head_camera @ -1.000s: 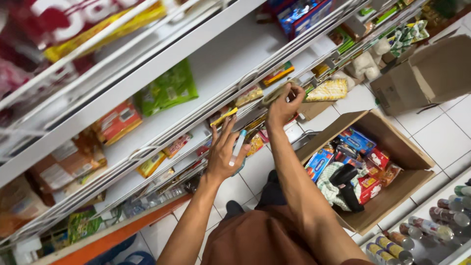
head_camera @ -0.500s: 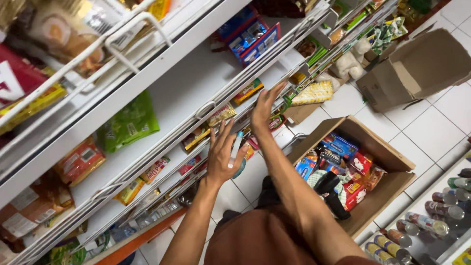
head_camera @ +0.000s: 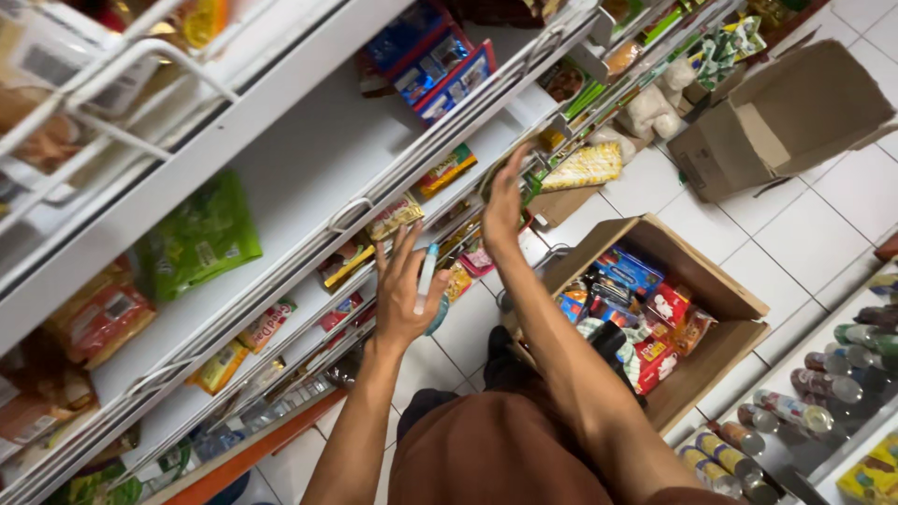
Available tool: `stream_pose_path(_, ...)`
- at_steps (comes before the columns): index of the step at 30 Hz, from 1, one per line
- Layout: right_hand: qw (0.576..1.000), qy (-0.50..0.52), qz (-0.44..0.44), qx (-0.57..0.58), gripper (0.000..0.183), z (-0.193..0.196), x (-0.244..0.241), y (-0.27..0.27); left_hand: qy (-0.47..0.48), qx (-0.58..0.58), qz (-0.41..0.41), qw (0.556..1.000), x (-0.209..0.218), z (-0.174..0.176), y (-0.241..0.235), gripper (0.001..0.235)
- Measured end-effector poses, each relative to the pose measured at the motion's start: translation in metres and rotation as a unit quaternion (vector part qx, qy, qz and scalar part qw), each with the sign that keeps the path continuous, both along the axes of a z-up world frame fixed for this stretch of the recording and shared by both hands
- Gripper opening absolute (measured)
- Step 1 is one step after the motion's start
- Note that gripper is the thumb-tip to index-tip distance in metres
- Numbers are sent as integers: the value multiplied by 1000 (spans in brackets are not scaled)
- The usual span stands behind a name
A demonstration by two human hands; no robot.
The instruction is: The person cleans the metal edges of grocery store shelves using a spray bottle and a cloth. They spray the shelf edge and wipe it down, moving along the aisle to clean multiple sections. The person also briefly handles a box of tea and a barcode scanner from a cardboard box on the floor.
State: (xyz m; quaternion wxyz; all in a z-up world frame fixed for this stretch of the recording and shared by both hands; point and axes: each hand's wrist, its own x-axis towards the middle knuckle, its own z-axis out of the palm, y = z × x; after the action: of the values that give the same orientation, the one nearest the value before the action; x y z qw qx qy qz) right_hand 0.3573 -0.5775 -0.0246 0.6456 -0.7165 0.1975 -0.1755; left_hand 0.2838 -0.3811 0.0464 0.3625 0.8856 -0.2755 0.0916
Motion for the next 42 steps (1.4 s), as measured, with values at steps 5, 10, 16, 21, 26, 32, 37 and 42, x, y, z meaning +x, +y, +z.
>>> stream_pose_path(5, 977, -89, 96, 170, 69, -29, -59, -2, -3, 4, -1, 1000, -1, -1, -1, 43)
stream_pose_path(10, 885, 11, 27, 465, 53, -55, -103, -19, -21, -14, -14, 1000, -12, -1, 0, 42)
stream_pose_path(16, 898, 60, 115, 421, 43, -46, -160, -45, 99, -122, -89, 984, -49, -15, -12, 40)
stream_pose_path(21, 867, 85, 248, 424, 42, -10, -189, -57, 191, -175, -201, 945, -61, -19, -25, 38)
stream_pose_path(26, 914, 78, 106, 383, 39, -3, -186, -61, 286, -180, -141, 931, -67, -5, -40, 32)
stream_pose_path(32, 968, 35, 145, 201, 48, 18, -188, -91, 301, -270, -174, 898, -63, 14, -25, 32)
stream_pose_path(37, 908, -37, 414, -63, 76, 97, -195, -88, 278, -270, -214, 897, -61, 57, -6, 29)
stream_pose_path(42, 867, -60, 464, -173, 43, 161, -172, -58, 249, -156, -151, 944, -66, 114, 6, 30)
